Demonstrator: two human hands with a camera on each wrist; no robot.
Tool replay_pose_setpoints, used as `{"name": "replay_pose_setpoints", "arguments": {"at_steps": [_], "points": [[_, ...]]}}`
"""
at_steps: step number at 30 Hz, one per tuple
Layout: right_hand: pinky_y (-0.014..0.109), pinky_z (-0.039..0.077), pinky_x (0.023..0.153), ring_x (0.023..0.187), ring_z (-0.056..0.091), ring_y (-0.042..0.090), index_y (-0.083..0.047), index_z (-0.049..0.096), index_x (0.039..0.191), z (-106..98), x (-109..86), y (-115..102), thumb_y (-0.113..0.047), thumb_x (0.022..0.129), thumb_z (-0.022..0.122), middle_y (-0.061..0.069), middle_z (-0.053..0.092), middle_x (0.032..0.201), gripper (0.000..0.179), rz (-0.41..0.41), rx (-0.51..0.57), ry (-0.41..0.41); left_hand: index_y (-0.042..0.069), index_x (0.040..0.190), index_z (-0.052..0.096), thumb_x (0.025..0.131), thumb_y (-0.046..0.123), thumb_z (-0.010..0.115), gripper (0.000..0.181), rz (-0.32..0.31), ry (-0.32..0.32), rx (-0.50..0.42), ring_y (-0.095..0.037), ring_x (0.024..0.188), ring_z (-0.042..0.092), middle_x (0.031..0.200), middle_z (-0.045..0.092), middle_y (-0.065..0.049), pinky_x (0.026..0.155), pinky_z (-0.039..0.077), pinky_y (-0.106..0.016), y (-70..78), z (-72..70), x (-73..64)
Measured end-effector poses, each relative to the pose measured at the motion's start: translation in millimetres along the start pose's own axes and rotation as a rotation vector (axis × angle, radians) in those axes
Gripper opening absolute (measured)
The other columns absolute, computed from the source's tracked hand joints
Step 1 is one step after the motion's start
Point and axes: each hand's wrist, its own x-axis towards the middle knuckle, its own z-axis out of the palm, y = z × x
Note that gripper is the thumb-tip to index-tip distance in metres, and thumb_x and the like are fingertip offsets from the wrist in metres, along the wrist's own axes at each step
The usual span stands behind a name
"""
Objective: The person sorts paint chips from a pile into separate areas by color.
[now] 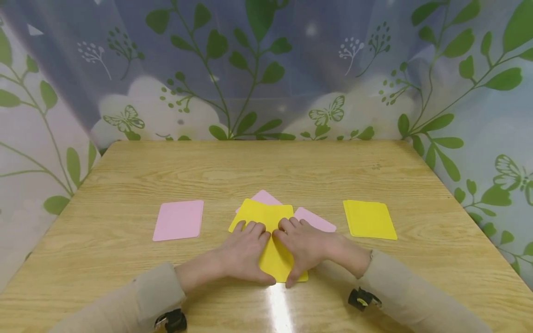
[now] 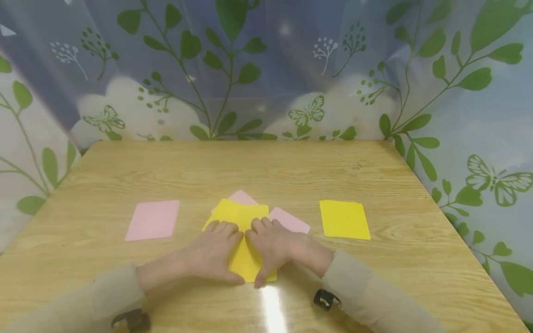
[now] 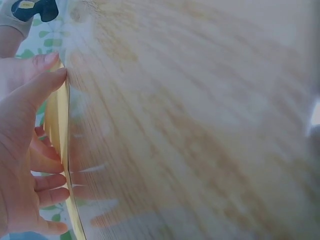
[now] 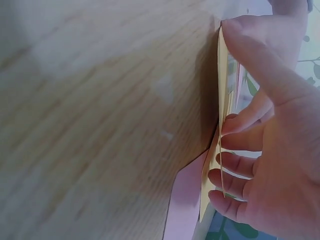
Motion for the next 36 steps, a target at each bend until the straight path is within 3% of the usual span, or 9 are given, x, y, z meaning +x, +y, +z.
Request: {"name": "replay_pose_setpoints", "arguments": {"at_steps": [11, 21, 28, 36], "points": [[0.029, 0.034, 0.083, 0.103, 0.036, 0.020, -0.004, 0.040, 0.130, -3, -2.3, 1, -0.067, 0.052, 0.077, 0.004, 0.035, 0.115, 0.106, -0.012, -0.053, -0.038, 0.004, 0.120, 0.052, 0.064, 0.072, 0.059, 0.089, 0.003, -0.005, 0.004, -0.023, 0.104, 0.040, 0.109, 0.044, -0.004, 0.095, 0.028, -0.052, 0.1, 0.2, 1.8], [0.030, 0.035, 0.084, 0.105, 0.036, 0.020, -0.003, 0.038, 0.135, -3, -3.1, 0, -0.061, 0.057, 0.075, 0.006, 0.036, 0.120, 0.104, -0.023, -0.068, -0.047, 0.004, 0.123, 0.051, 0.064, 0.075, 0.057, 0.092, 0.002, -0.001, 0.013, -0.023, 0.104, 0.040, 0.108, 0.044, -0.003, 0.094, 0.028, -0.051, -0.5, 1.5, 1.8], [0.039, 0.033, 0.096, 0.118, 0.032, 0.026, -0.002, 0.031, 0.139, -2, -5.0, 5, -0.057, 0.060, 0.075, 0.012, 0.032, 0.132, 0.106, -0.029, -0.032, 0.023, 0.000, 0.135, 0.038, 0.062, 0.082, 0.052, 0.111, -0.039, 0.026, 0.037, -0.027, 0.117, 0.037, 0.126, 0.043, -0.010, 0.098, 0.025, -0.056, 0.9, 2.8, 1.7], [0.047, 0.030, 0.100, 0.121, 0.030, 0.030, -0.002, 0.028, 0.139, -4, -7.5, 14, -0.052, 0.063, 0.073, 0.015, 0.029, 0.135, 0.102, -0.036, 0.007, 0.161, -0.003, 0.137, 0.034, 0.059, 0.079, 0.058, 0.116, -0.094, 0.146, 0.075, -0.031, 0.119, 0.036, 0.131, 0.040, -0.015, 0.098, 0.024, -0.059, 1.1, 2.1, 6.8]]}}
